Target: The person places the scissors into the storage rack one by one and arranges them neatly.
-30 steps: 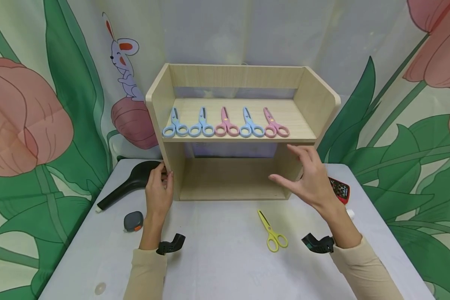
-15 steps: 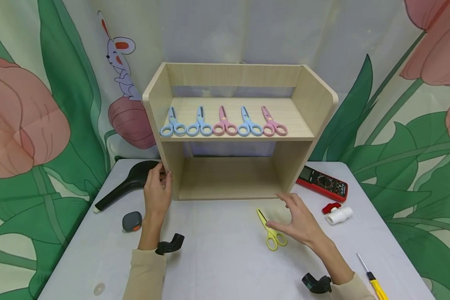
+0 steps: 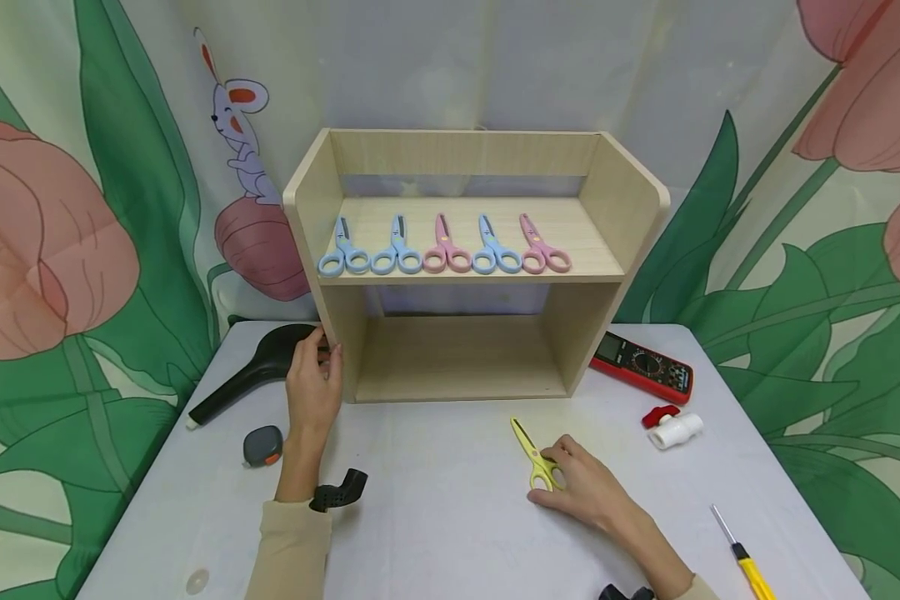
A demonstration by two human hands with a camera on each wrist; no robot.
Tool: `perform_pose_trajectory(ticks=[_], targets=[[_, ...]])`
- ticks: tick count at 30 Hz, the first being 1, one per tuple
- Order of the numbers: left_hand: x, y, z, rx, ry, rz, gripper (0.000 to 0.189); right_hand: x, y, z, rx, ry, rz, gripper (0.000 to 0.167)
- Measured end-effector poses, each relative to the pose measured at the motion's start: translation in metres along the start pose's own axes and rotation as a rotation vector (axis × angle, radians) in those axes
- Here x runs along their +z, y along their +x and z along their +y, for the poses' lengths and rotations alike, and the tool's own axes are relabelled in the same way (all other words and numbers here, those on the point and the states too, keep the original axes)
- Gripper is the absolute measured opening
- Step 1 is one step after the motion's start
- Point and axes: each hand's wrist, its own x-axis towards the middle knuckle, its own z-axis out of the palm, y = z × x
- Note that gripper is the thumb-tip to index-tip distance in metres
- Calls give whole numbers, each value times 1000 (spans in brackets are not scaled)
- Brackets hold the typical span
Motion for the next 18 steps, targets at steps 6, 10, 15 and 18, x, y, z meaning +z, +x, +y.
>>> perform_pose_trajectory(ticks=[6, 10, 15, 18], targets=[[-1, 0, -1, 7, -3, 12, 40, 0, 5, -3, 12, 23, 0, 57], [-2, 0, -2, 18, -1, 25, 39, -2, 11, -6, 44, 122, -18, 52], [0, 0, -2, 27, 1, 24, 39, -15, 13, -15, -37, 180, 54, 46], [1, 0, -2, 26, 1, 23, 39, -33, 10, -26, -165, 180, 170, 44]])
